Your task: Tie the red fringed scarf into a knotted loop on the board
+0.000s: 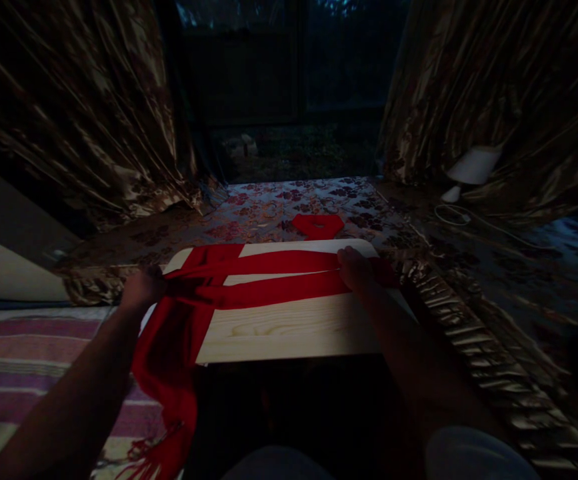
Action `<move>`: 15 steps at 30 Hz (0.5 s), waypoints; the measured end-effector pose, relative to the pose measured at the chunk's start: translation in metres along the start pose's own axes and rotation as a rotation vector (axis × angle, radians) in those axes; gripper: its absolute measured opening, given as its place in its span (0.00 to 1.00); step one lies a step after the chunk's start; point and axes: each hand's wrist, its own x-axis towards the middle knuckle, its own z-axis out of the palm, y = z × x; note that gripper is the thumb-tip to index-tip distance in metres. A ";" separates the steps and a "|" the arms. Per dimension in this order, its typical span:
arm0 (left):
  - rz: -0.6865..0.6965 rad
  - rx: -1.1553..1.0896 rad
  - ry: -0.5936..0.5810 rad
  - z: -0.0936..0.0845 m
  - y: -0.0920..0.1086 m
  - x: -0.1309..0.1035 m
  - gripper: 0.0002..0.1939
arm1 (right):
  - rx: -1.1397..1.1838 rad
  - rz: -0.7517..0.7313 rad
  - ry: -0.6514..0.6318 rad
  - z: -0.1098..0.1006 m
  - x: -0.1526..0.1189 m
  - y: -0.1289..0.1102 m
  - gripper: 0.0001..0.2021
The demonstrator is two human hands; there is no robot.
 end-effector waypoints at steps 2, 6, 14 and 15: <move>0.032 0.004 -0.032 0.003 -0.002 0.001 0.09 | 0.033 -0.064 -0.087 0.003 -0.002 0.001 0.11; 0.085 0.015 -0.094 0.006 -0.004 0.001 0.08 | 0.164 -0.158 -0.325 0.009 -0.002 0.001 0.05; 0.079 0.013 -0.099 0.003 0.000 -0.003 0.07 | 0.132 -0.167 -0.307 0.008 0.019 -0.025 0.13; 0.081 0.014 -0.098 0.003 0.000 -0.004 0.07 | 0.162 -0.177 -0.327 0.009 0.021 -0.028 0.17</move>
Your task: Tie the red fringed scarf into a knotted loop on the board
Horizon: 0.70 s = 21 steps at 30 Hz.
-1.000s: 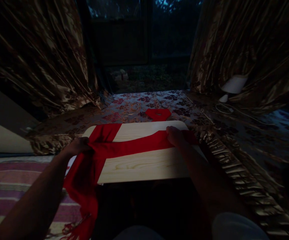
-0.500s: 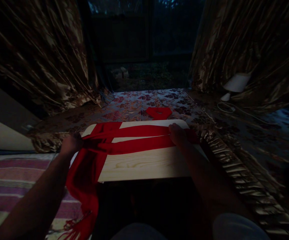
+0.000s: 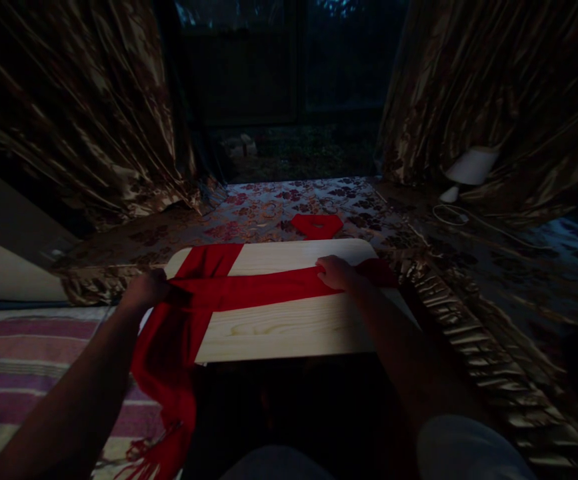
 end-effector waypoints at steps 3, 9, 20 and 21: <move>0.002 -0.001 0.010 0.000 0.001 -0.001 0.07 | 0.050 0.019 -0.084 0.003 0.008 -0.003 0.31; -0.016 0.010 -0.008 -0.001 0.000 -0.003 0.10 | 0.032 0.054 -0.214 -0.007 0.019 -0.002 0.20; -0.152 -0.179 0.028 -0.002 -0.003 -0.004 0.10 | -0.122 0.087 0.011 -0.038 0.004 0.008 0.10; -0.170 -0.222 0.054 -0.002 -0.003 -0.005 0.10 | -0.149 0.142 0.138 -0.042 0.002 0.009 0.10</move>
